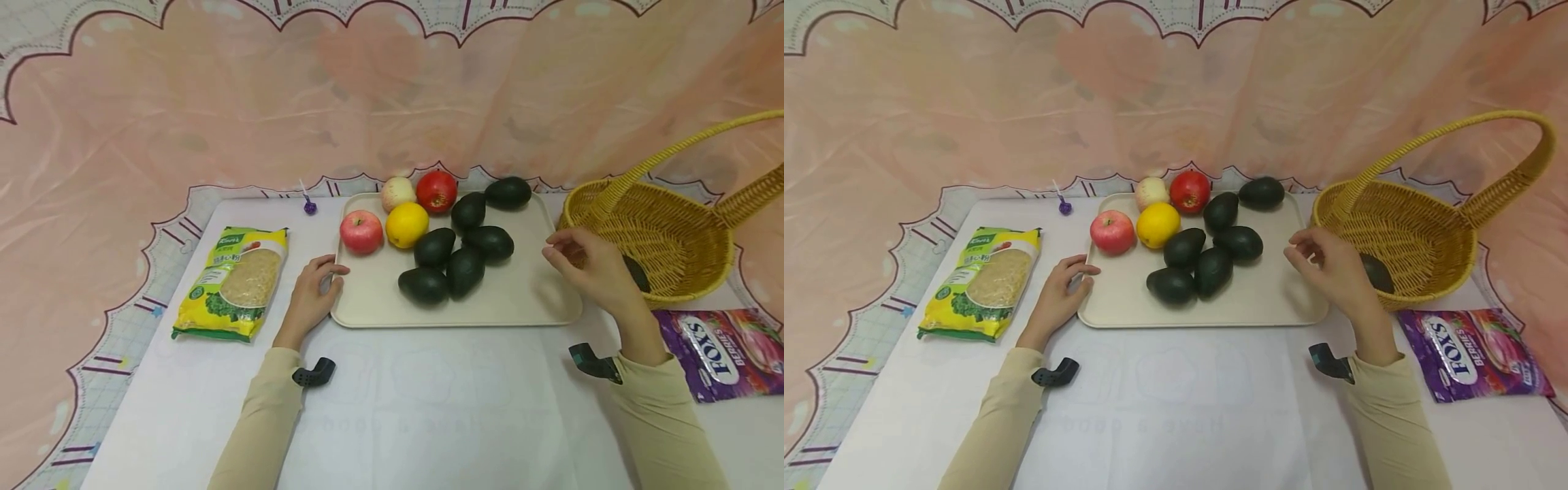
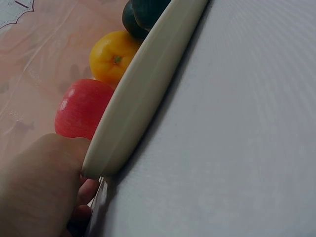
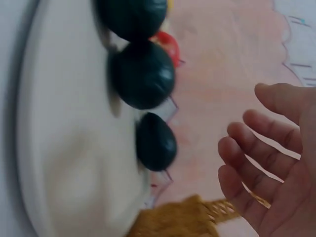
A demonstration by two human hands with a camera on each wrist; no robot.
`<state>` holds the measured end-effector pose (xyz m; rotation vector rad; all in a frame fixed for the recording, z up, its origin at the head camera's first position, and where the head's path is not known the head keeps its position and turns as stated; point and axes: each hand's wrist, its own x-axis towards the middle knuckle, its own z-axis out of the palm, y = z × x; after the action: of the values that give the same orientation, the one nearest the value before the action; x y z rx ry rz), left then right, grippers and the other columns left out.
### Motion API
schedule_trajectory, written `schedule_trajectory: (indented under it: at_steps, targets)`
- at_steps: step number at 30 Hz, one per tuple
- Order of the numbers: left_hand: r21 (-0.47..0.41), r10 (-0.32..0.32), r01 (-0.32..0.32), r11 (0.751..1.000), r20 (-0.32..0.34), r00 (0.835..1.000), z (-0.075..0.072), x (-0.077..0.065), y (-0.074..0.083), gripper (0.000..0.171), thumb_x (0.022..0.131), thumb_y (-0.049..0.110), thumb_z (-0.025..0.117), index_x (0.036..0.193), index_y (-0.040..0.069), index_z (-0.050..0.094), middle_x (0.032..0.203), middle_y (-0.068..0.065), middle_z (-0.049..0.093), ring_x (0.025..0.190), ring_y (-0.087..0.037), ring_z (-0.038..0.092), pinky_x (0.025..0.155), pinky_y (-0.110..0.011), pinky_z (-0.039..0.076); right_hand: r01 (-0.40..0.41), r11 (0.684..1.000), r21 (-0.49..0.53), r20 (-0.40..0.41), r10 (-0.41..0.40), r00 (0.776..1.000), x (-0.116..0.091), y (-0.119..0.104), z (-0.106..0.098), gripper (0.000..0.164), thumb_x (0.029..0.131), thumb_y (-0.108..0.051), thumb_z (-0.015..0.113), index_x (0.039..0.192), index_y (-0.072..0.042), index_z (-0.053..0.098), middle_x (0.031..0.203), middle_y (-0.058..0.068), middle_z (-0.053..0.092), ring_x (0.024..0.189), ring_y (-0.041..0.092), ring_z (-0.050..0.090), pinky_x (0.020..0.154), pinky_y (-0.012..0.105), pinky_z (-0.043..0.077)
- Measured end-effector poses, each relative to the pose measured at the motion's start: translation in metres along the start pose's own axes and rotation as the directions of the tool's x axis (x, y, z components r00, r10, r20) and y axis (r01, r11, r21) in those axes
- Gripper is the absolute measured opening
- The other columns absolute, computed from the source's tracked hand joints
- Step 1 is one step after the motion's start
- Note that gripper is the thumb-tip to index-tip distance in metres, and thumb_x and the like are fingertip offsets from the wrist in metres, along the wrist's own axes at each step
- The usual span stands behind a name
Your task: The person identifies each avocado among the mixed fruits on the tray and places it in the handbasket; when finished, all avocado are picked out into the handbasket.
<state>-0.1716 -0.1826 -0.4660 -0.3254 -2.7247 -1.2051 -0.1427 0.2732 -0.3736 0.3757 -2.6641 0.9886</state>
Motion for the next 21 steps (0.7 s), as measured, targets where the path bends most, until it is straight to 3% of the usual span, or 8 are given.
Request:
schedule_trajectory:
  at_steps: [3, 7, 14, 17, 21]
  targets:
    - [-0.003, 0.000, 0.000, 1.000, -0.003, 1.000, 0.000, -0.001, -0.001, 0.017, 0.090, 0.011, 0.058, 0.103, 0.012, 0.068, 0.134, -0.012, 0.050, 0.128, -0.032, 0.043, 0.107, -0.052, 0.028, 0.029, 1.000, 0.007, 0.006, -0.029, 1.000, 0.004, 0.002, 0.012, 0.025, 0.086, -0.017, 0.067, 0.106, -0.004, 0.062, 0.090, 0.009, 0.065, 0.076, -0.004, 0.051, 0.067, 0.012, 0.042]
    - [-0.004, -0.006, 0.006, 1.000, -0.001, 1.000, 0.000, 0.000, -0.001, 0.016, 0.091, 0.012, 0.058, 0.103, 0.013, 0.068, 0.134, -0.011, 0.050, 0.129, -0.031, 0.042, 0.108, -0.051, 0.027, 0.029, 0.999, 0.022, 0.014, -0.029, 0.999, 0.011, 0.006, 0.027, 0.034, 0.085, -0.017, 0.070, 0.113, -0.002, 0.058, 0.097, 0.011, 0.062, 0.087, 0.011, 0.055, 0.071, 0.013, 0.043]
    - [0.000, -0.017, 0.017, 1.000, 0.008, 1.000, 0.001, 0.000, 0.000, 0.016, 0.091, 0.013, 0.057, 0.104, 0.014, 0.068, 0.135, -0.011, 0.049, 0.129, -0.031, 0.042, 0.108, -0.051, 0.027, -0.073, 0.992, 0.108, 0.101, 0.062, 0.993, 0.023, 0.007, 0.045, 0.057, 0.083, -0.023, 0.072, 0.129, -0.001, 0.046, 0.124, 0.019, 0.048, 0.113, 0.033, 0.048, 0.085, 0.048, 0.044]
    - [0.002, -0.025, 0.025, 1.000, 0.014, 1.000, 0.002, -0.001, -0.001, 0.016, 0.092, 0.014, 0.057, 0.104, 0.015, 0.068, 0.135, -0.010, 0.049, 0.129, -0.031, 0.042, 0.108, -0.052, 0.027, -0.098, 0.986, 0.131, 0.152, 0.078, 0.985, 0.028, 0.009, 0.055, 0.065, 0.083, -0.027, 0.071, 0.135, -0.001, 0.041, 0.133, 0.020, 0.042, 0.119, 0.037, 0.044, 0.090, 0.053, 0.042]
    - [0.013, -0.025, 0.025, 1.000, 0.009, 1.000, 0.000, -0.002, -0.002, 0.016, 0.092, 0.015, 0.057, 0.104, 0.015, 0.068, 0.135, -0.010, 0.049, 0.129, -0.031, 0.042, 0.107, -0.052, 0.028, -0.096, 0.985, 0.143, 0.201, 0.066, 0.977, 0.035, 0.011, 0.068, 0.070, 0.084, -0.027, 0.071, 0.139, -0.001, 0.036, 0.139, 0.023, 0.037, 0.116, 0.039, 0.047, 0.091, 0.053, 0.043]
